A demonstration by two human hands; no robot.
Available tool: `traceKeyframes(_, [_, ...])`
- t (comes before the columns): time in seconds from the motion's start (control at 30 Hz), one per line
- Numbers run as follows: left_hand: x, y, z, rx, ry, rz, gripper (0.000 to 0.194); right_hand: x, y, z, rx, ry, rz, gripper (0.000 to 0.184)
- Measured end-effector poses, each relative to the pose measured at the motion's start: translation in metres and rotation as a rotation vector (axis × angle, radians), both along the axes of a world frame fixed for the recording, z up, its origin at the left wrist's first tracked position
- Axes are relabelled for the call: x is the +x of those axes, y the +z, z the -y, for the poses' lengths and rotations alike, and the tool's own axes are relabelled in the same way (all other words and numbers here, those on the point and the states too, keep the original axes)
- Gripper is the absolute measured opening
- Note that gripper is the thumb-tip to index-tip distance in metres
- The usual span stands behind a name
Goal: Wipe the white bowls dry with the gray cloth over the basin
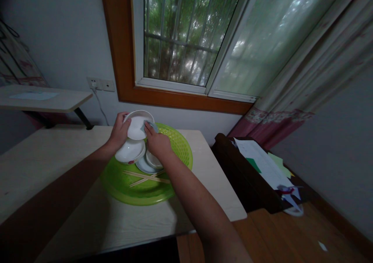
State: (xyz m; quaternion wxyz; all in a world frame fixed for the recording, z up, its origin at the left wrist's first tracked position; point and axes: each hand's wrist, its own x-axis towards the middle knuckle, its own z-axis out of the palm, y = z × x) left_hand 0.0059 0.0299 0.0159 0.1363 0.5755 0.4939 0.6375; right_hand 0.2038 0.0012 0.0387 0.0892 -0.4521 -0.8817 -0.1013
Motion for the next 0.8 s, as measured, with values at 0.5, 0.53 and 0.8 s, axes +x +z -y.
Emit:
traceKeyframes(0.5, [-0.002, 0.002, 0.005, 0.032, 0.019, 0.013, 0.026, -0.002, -0.014, -0.005, -0.209, 0.470, -0.317, 0.063])
traceKeyframes(0.53, [-0.002, 0.002, 0.005, 0.029, 0.017, 0.019, 0.026, -0.002, -0.014, -0.006, -0.233, 0.505, -0.351, 0.063])
traceKeyframes(0.8, [-0.001, 0.002, 0.004, 0.001, 0.003, 0.043, 0.028, -0.003, -0.016, -0.011, -0.217, 0.405, -0.350, 0.068])
